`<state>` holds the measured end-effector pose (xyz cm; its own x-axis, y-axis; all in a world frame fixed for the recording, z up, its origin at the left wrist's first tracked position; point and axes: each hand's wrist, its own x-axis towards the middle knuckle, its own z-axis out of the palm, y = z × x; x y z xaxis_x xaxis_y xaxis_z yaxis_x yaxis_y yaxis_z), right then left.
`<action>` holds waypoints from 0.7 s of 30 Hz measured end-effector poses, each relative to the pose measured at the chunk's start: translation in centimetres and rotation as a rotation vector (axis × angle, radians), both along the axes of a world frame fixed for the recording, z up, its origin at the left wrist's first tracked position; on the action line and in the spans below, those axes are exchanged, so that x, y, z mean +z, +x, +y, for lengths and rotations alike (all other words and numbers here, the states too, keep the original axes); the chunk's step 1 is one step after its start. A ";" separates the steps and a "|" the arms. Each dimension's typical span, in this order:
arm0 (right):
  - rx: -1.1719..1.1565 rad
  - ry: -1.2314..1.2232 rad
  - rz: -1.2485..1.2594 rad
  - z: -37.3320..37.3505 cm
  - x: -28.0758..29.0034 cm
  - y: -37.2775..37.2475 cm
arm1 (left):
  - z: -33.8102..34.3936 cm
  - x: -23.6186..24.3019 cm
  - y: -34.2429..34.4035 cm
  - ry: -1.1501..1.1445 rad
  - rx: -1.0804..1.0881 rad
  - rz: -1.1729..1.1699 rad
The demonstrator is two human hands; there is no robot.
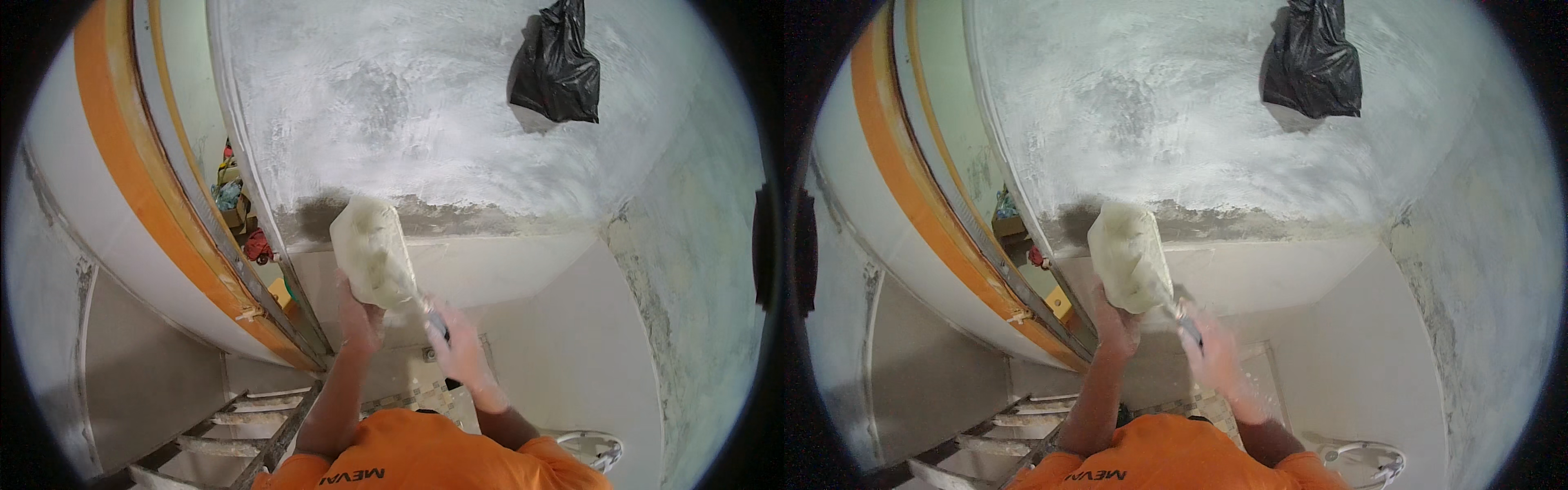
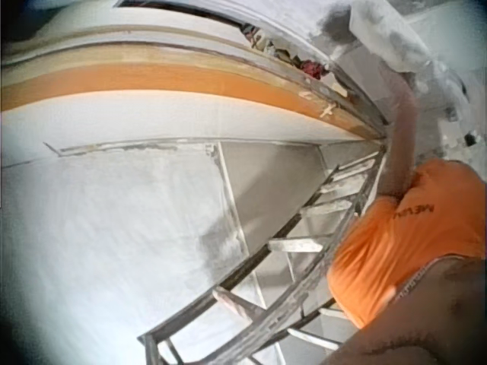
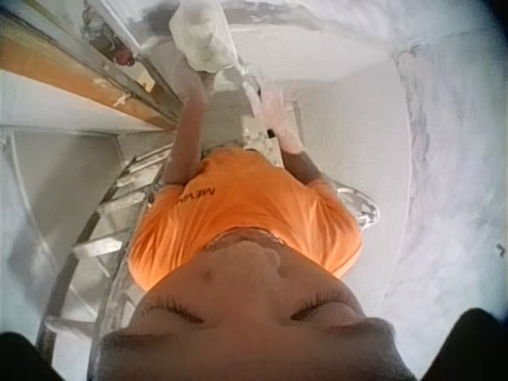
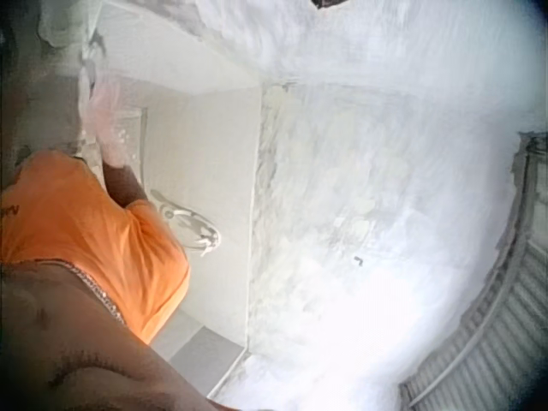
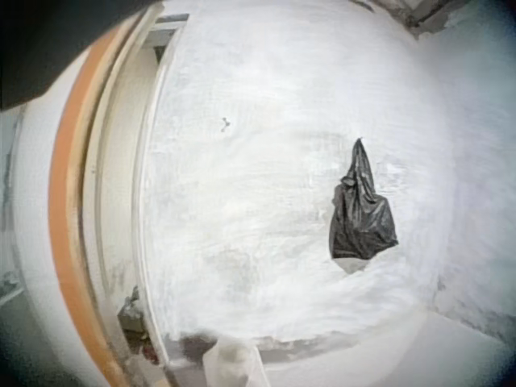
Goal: The person applies plaster to a wall using a scraper and a plastic container. The person scoops the white substance from the container and smooths it across the upper wall surface in a bathroom.
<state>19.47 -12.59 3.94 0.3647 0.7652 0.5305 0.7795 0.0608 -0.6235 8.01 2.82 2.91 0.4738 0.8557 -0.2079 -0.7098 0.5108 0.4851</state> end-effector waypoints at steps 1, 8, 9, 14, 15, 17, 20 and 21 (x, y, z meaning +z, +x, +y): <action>0.011 -0.030 -0.041 -0.6 -0.2 -0.6 | 0.1 0.2 0.4 -0.017 0.003 0.001; 0.045 -0.147 0.027 -7.5 0.6 0.9 | 0.3 2.1 1.7 0.006 0.047 -0.045; 0.020 -0.155 0.027 -8.4 1.3 1.3 | 0.5 1.4 2.1 0.036 0.059 -0.051; -0.094 -0.202 0.052 -10.9 4.8 3.1 | 0.4 0.5 2.6 0.102 0.045 0.061; -0.110 -0.208 0.040 -10.9 5.6 3.0 | 0.6 -0.2 2.7 0.148 0.024 0.053; -0.140 -0.220 0.019 -10.7 7.1 2.5 | 0.4 -0.9 2.8 0.228 -0.023 0.068; -0.041 -0.223 -0.013 -10.0 8.7 1.5 | 0.2 -2.0 2.8 0.319 -0.088 0.084; -0.028 -0.243 -0.046 -9.6 9.2 1.2 | 0.8 -3.6 3.0 0.337 -0.104 0.050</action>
<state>20.63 -22.16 13.17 0.3672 0.8623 0.3486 0.8064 -0.1084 -0.5814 10.97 3.61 -0.68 0.5582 0.8280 0.0530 -0.6338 0.3844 0.6713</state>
